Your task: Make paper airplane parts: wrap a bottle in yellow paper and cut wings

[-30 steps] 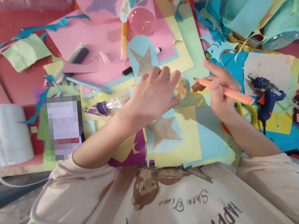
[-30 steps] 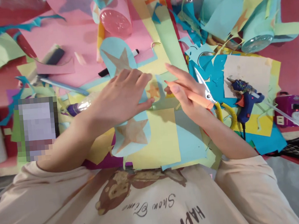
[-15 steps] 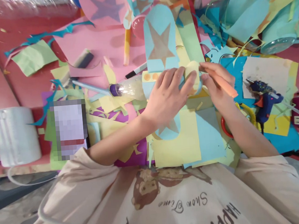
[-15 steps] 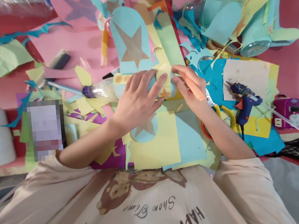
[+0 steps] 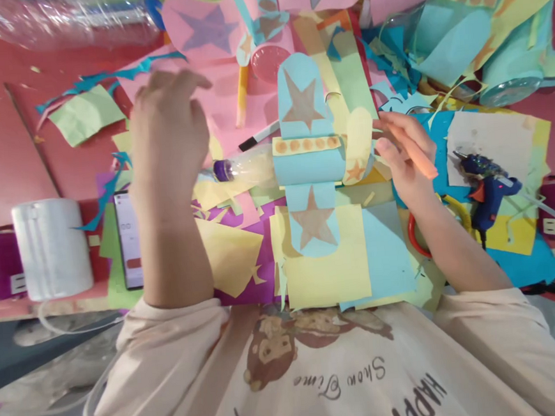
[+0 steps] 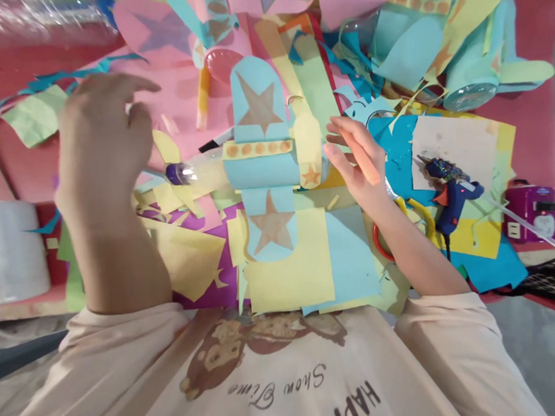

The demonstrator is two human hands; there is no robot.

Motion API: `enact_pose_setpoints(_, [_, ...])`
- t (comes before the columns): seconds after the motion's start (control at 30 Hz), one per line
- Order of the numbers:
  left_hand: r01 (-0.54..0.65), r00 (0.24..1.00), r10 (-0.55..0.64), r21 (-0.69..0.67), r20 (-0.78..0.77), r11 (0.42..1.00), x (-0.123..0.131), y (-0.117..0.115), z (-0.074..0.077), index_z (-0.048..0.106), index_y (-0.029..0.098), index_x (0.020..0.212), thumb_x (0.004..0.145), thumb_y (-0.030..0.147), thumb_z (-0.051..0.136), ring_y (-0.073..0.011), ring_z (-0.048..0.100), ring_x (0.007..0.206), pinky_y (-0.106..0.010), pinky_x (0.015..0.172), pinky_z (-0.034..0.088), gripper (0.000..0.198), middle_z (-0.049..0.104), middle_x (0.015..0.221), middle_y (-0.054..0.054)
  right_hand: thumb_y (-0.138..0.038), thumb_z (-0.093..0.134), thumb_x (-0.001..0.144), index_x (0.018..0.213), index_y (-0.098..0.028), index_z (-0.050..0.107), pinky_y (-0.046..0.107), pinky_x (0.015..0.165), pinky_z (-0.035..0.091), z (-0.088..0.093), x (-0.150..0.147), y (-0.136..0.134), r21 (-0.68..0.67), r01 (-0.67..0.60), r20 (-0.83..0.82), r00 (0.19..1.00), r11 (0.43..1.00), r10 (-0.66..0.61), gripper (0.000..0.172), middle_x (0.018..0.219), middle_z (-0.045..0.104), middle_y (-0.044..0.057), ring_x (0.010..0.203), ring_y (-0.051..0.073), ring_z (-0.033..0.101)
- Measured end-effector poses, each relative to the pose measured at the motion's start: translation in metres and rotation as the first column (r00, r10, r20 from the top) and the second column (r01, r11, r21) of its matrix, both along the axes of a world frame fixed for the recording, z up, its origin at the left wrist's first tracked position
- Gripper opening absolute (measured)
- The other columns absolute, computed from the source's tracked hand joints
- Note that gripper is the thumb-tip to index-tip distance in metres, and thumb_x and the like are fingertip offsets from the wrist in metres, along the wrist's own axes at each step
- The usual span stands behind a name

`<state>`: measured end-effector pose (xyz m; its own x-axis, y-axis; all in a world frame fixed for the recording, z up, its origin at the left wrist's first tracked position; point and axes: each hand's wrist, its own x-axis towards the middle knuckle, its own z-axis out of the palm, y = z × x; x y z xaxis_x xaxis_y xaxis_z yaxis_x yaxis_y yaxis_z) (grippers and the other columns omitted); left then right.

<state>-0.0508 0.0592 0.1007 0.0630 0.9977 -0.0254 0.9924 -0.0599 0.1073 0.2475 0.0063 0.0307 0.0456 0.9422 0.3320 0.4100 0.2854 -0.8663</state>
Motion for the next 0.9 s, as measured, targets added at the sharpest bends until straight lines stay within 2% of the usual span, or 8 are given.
enact_pose_setpoints(0.13, [-0.018, 0.992, -0.01, -0.22, -0.128, 0.975, -0.023, 0.012, -0.021, 0.047, 0.03, 0.129, 0.1, 0.03, 0.02, -0.0021, 0.052, 0.104, -0.028, 0.103, 0.051, 0.04, 0.051, 0.124, 0.016, -0.054, 0.048, 0.093, 0.11, -0.026, 0.065, 0.037, 0.066, 0.063, -0.004, 0.002, -0.001, -0.022, 0.09, -0.073, 0.993, 0.996, -0.092, 0.037, 0.101, 0.074, 0.006, 0.091, 0.024, 0.074])
enact_pose_setpoints(0.33, [-0.079, 0.995, 0.07, -0.152, -0.066, 0.985, -0.021, 0.012, -0.027, 0.052, 0.027, 0.115, 0.098, 0.036, 0.029, 0.0008, 0.047, 0.083, -0.025, 0.078, 0.057, 0.03, 0.046, 0.092, 0.01, -0.056, 0.03, 0.098, 0.118, -0.026, 0.06, 0.032, 0.061, 0.058, -0.014, 0.007, 0.004, 0.007, 0.104, -0.132, 0.986, 0.995, -0.102, 0.047, 0.093, 0.07, 0.006, 0.081, 0.021, 0.074])
enact_pose_setpoints(0.43, [-0.078, 0.992, 0.078, 0.003, -0.096, 0.997, -0.027, 0.012, -0.022, 0.052, 0.03, 0.118, 0.1, 0.032, 0.028, 0.0012, 0.042, 0.076, -0.016, 0.066, 0.054, 0.029, 0.039, 0.085, 0.007, -0.056, 0.026, 0.098, 0.115, -0.03, 0.056, 0.028, 0.05, 0.05, -0.02, 0.011, 0.01, 0.078, 0.101, -0.218, 0.972, 0.992, -0.081, 0.043, 0.084, 0.063, 0.001, 0.067, 0.017, 0.068])
enact_pose_setpoints(0.5, [-0.086, 0.99, 0.101, 0.147, -0.099, 0.985, -0.03, 0.007, -0.015, 0.055, 0.024, 0.105, 0.1, 0.03, 0.035, 0.0009, 0.041, 0.077, -0.012, 0.059, 0.048, 0.021, 0.036, 0.077, 0.006, -0.055, 0.029, 0.097, 0.106, -0.033, 0.055, 0.027, 0.043, 0.041, -0.024, 0.014, 0.013, 0.14, 0.131, -0.282, 0.955, 0.982, -0.087, 0.035, 0.074, 0.057, -0.001, 0.054, 0.015, 0.058])
enact_pose_setpoints(0.6, [-0.111, 0.987, 0.055, 0.403, 0.148, 0.908, -0.023, -0.012, -0.001, 0.052, 0.016, 0.097, 0.105, 0.035, 0.028, 0.0025, 0.048, 0.081, -0.019, 0.069, 0.05, 0.032, 0.043, 0.08, 0.008, -0.056, 0.036, 0.095, 0.095, -0.037, 0.053, 0.03, 0.039, 0.03, -0.025, 0.013, 0.015, 0.151, 0.189, -0.272, 0.952, 0.97, -0.143, 0.026, 0.063, 0.05, -0.003, 0.043, 0.014, 0.041])
enact_pose_setpoints(0.67, [-0.049, 0.88, -0.109, 0.316, 0.463, 0.948, -0.011, -0.03, 0.005, 0.053, 0.016, 0.097, 0.104, 0.038, 0.034, 0.004, 0.052, 0.072, -0.021, 0.065, 0.05, 0.03, 0.051, 0.081, 0.011, -0.059, 0.04, 0.093, 0.087, -0.036, 0.053, 0.031, 0.038, 0.026, -0.017, 0.009, 0.013, 0.115, 0.251, -0.243, 0.945, 0.961, -0.218, 0.027, 0.057, 0.046, -0.003, 0.04, 0.013, 0.033])
enact_pose_setpoints(0.77, [0.128, 0.715, -0.249, 0.227, 0.654, 0.965, 0.009, -0.059, 0.0, 0.063, 0.02, 0.09, 0.094, 0.042, 0.054, -0.0024, 0.052, 0.063, -0.027, 0.059, 0.05, 0.023, 0.062, 0.075, 0.009, -0.06, 0.053, 0.085, 0.07, -0.031, 0.051, 0.03, 0.032, 0.019, 0.007, 0.0, 0.007, 0.14, 0.339, -0.366, 0.891, 0.93, -0.27, 0.033, 0.048, 0.033, -0.004, 0.036, 0.01, 0.025])
enact_pose_setpoints(0.9, [0.286, 0.467, -0.245, 0.117, 0.85, 0.951, 0.033, -0.083, -0.025, 0.072, 0.021, 0.092, 0.088, 0.059, 0.053, -0.0127, 0.063, 0.067, -0.031, 0.061, 0.053, 0.043, 0.073, 0.082, -0.002, -0.05, 0.062, 0.081, 0.067, -0.026, 0.06, 0.026, 0.03, 0.029, 0.043, -0.01, -0.015, 0.177, 0.266, -0.5, 0.853, 0.948, -0.146, 0.028, 0.047, 0.042, -0.005, 0.035, 0.01, 0.04])
